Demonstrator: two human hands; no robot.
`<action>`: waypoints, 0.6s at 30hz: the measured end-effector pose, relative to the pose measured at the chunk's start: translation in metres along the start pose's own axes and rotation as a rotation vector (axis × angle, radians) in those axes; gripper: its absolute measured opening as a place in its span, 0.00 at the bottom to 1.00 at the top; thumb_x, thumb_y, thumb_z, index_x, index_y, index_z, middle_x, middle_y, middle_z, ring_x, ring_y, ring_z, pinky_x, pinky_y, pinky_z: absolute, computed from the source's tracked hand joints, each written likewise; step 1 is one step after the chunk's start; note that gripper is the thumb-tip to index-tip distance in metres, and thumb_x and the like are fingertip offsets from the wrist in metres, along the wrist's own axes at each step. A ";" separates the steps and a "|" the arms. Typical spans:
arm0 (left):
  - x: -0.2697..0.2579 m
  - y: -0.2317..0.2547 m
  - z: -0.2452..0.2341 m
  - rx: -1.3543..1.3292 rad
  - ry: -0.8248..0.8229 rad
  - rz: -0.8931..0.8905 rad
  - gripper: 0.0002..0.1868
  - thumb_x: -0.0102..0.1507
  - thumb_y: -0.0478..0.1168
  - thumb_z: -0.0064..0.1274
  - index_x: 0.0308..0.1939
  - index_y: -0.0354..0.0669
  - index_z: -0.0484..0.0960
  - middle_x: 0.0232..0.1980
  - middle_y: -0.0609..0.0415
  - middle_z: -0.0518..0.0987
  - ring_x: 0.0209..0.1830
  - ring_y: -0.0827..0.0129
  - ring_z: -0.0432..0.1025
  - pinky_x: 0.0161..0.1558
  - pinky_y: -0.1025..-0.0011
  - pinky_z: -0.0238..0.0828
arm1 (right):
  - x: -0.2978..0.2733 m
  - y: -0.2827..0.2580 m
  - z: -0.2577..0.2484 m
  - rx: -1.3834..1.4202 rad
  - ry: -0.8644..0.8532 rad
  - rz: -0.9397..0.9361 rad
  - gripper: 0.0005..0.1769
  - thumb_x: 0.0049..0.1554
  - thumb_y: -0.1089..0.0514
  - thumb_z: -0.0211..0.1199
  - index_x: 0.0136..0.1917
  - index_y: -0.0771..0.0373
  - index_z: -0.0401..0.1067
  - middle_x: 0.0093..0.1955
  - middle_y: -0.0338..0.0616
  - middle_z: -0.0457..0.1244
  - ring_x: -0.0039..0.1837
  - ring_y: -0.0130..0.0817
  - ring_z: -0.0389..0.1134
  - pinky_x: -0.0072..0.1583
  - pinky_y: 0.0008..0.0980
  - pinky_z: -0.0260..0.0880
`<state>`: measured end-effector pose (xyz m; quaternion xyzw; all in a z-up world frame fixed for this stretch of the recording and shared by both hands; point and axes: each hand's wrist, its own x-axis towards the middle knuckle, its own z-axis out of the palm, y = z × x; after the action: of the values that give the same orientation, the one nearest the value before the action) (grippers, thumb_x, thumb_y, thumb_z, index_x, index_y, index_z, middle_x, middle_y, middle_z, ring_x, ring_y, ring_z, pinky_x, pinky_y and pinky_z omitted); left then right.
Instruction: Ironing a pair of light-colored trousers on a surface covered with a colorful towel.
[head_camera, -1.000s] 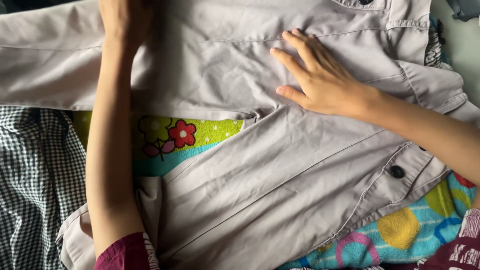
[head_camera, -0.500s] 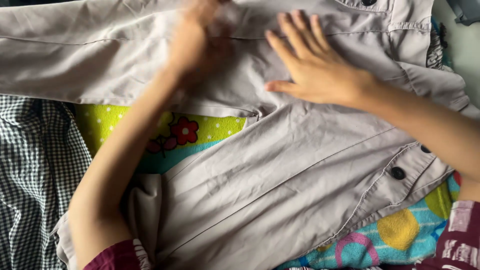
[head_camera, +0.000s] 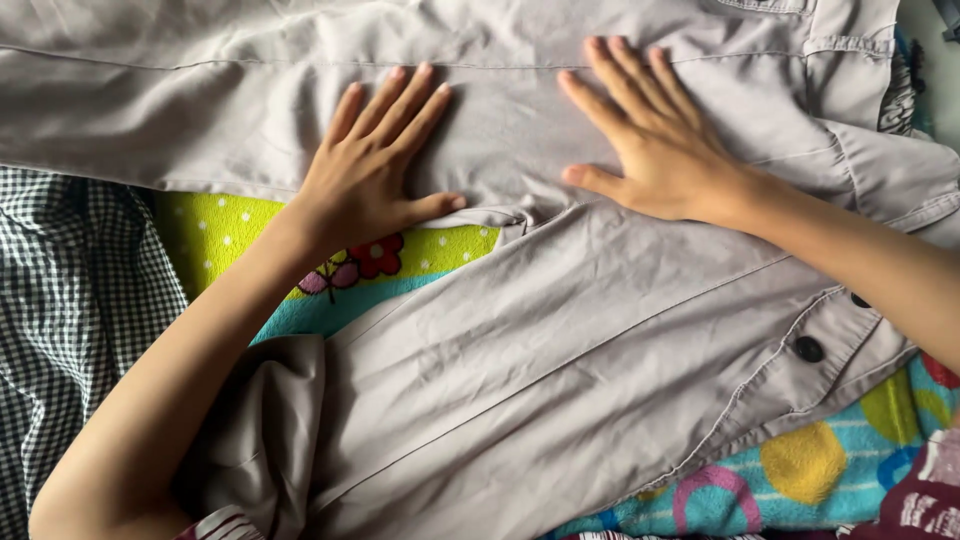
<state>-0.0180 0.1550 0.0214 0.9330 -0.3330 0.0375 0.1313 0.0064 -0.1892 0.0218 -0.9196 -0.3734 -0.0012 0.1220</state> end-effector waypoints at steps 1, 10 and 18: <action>-0.005 0.001 -0.002 0.015 -0.008 -0.032 0.54 0.64 0.75 0.44 0.82 0.43 0.53 0.85 0.45 0.50 0.85 0.53 0.43 0.79 0.45 0.34 | -0.004 0.002 -0.001 -0.023 -0.006 0.018 0.50 0.62 0.28 0.49 0.86 0.57 0.43 0.87 0.59 0.33 0.87 0.55 0.30 0.81 0.57 0.27; -0.044 0.009 -0.009 0.028 -0.044 -0.104 0.52 0.65 0.72 0.43 0.81 0.43 0.52 0.84 0.43 0.48 0.84 0.50 0.41 0.77 0.42 0.31 | -0.045 -0.002 -0.026 0.008 -0.082 -0.021 0.48 0.62 0.28 0.43 0.85 0.57 0.41 0.86 0.63 0.32 0.85 0.60 0.31 0.79 0.56 0.31; -0.100 0.063 -0.039 -0.245 -0.089 -0.060 0.29 0.66 0.55 0.53 0.63 0.40 0.71 0.79 0.37 0.57 0.77 0.43 0.55 0.73 0.50 0.52 | -0.147 -0.003 -0.065 0.023 -0.241 0.067 0.51 0.54 0.27 0.50 0.82 0.54 0.49 0.83 0.59 0.41 0.82 0.51 0.41 0.76 0.52 0.39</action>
<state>-0.1346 0.1797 0.0570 0.9202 -0.3127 -0.0489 0.2302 -0.0960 -0.3022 0.0715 -0.9237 -0.3542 0.1176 0.0866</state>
